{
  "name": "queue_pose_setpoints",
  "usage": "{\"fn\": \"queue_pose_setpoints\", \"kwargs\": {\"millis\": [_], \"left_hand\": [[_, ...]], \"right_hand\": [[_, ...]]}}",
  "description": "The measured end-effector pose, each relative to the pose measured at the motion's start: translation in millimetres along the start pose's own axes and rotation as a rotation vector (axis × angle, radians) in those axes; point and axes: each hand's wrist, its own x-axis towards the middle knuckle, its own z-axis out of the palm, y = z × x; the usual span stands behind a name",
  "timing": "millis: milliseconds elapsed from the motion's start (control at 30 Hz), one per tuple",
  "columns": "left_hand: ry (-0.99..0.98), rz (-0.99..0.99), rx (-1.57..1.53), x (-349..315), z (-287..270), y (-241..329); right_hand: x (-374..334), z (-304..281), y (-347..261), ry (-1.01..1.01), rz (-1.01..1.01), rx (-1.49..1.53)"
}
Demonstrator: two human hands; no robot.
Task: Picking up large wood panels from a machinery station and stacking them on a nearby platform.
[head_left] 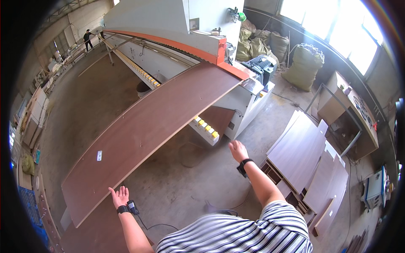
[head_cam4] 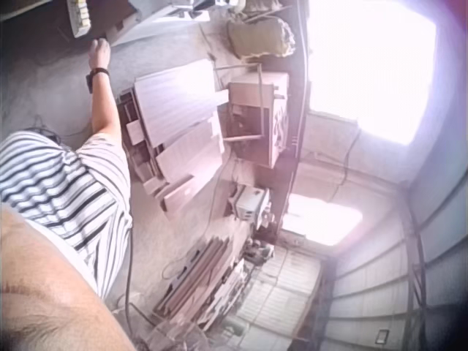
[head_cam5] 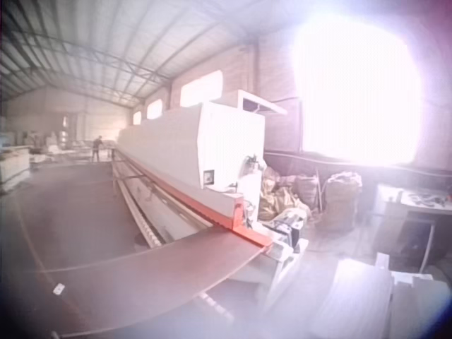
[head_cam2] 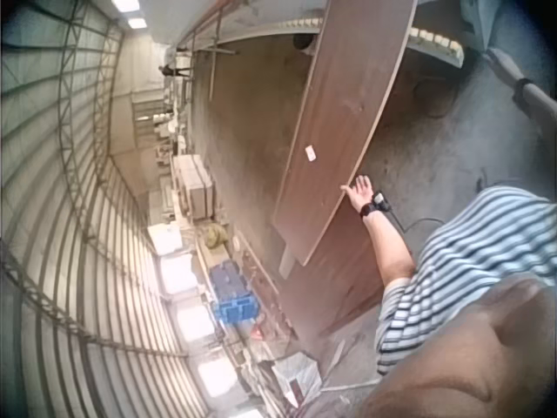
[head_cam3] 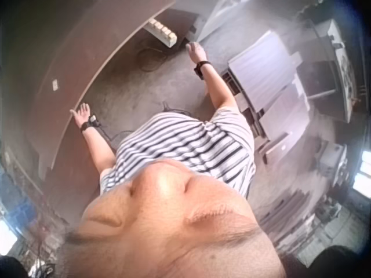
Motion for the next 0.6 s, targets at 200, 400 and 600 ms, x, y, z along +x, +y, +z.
{"fn": "queue_pose_setpoints", "kwargs": {"millis": [200,400,600], "left_hand": [[-0.014,0.075,-0.215,42,-47,12],[0.102,-0.006,-0.220,-12,-60,-27],[0.070,-0.165,-0.284,-77,-116,-29]], "right_hand": [[108,9,-91,0.023,-0.376,-0.200],[125,2,-100,-0.188,-0.216,-0.520],[67,-6,-87,-0.251,-0.194,-0.585]]}}
